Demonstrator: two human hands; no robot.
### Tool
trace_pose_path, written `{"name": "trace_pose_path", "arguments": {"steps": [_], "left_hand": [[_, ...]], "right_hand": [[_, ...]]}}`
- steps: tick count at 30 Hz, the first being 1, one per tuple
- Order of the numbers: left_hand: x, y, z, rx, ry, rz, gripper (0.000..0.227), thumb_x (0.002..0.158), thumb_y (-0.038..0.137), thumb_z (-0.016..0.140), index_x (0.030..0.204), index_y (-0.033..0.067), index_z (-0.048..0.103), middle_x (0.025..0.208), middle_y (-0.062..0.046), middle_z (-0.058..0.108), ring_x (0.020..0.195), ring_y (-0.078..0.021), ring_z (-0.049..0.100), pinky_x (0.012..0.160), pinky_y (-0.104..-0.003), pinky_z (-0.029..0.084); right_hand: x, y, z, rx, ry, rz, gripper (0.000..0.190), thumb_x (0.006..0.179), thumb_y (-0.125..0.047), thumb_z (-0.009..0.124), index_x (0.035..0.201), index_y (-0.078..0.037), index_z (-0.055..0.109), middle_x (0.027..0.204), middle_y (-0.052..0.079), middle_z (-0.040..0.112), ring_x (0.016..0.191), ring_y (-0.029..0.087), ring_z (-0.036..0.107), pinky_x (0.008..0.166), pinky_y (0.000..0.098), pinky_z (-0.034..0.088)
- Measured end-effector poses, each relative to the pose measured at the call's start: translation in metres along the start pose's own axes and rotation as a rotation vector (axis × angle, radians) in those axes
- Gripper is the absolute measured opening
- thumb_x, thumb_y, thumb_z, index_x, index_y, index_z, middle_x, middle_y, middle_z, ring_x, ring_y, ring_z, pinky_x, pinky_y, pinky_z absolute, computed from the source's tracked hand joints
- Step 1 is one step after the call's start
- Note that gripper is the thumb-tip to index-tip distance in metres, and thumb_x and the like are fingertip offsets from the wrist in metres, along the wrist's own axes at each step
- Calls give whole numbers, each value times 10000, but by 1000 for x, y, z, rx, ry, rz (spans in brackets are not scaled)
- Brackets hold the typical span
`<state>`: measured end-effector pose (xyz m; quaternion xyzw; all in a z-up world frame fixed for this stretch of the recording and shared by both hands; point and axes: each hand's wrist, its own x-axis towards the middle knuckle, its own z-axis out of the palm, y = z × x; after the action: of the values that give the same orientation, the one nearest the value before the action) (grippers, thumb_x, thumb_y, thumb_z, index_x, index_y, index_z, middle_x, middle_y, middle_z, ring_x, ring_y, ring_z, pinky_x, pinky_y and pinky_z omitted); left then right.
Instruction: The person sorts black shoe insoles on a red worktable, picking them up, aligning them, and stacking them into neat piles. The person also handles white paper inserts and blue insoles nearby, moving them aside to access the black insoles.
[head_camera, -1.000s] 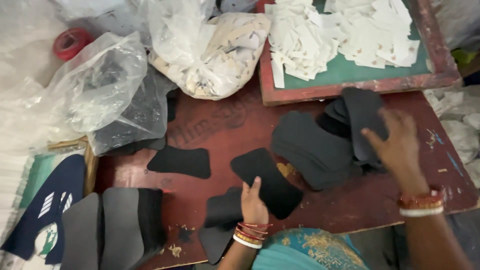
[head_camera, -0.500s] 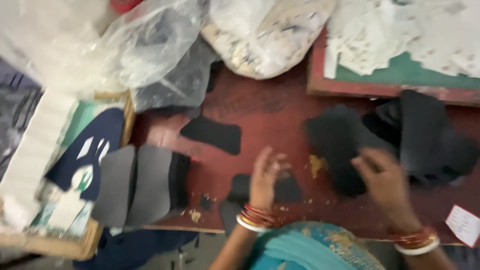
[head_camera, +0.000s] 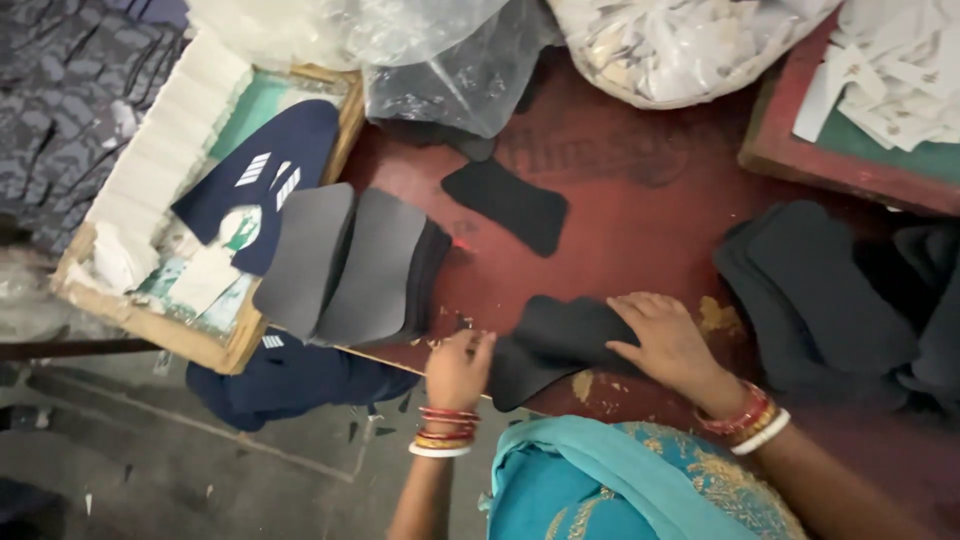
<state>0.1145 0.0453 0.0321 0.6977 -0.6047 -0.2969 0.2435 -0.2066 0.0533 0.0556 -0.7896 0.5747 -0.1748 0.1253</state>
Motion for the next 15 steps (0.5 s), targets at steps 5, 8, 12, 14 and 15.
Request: {"name": "trace_pose_path", "arguments": {"steps": [5,8,12,14,15], "left_hand": [[-17,24,13,-197,-31,-40,280,945,286,679,1011,27,760,841,-160,767,748,-266,761,677,-369,583],[-8,35,22,-440,-38,-94,278,975,243,625,1087,15,739,866,-121,766,717,-192,747,652,-321,591],[12,50,48,-659,-132,-86,310,1026,243,567,1131,2,730,877,-96,749,735,-150,729,659,-288,596],[30,58,62,-852,-200,-57,343,1073,251,526,1157,-8,735,922,-81,734,791,-141,694,699,-286,588],[38,67,62,-851,-220,-38,343,1073,251,526,1157,-8,735,922,-81,734,791,-141,694,699,-286,588]], "right_hand": [[4,14,9,162,-303,269,407,839,-342,751,1193,-144,725,1108,63,713,1097,269,659,947,388,511],[0,21,-10,510,-319,408,310,881,-317,724,1088,-87,738,1035,69,761,987,245,719,882,362,547],[-18,27,-52,581,-303,493,281,891,-283,724,1056,-57,752,951,94,767,902,218,700,837,357,528],[-30,37,-63,685,-267,516,280,886,-249,741,1036,-15,769,945,112,757,889,191,677,824,349,522],[-35,38,-71,683,-242,526,280,886,-249,741,1036,-15,769,945,112,757,889,191,677,824,349,522]]}}
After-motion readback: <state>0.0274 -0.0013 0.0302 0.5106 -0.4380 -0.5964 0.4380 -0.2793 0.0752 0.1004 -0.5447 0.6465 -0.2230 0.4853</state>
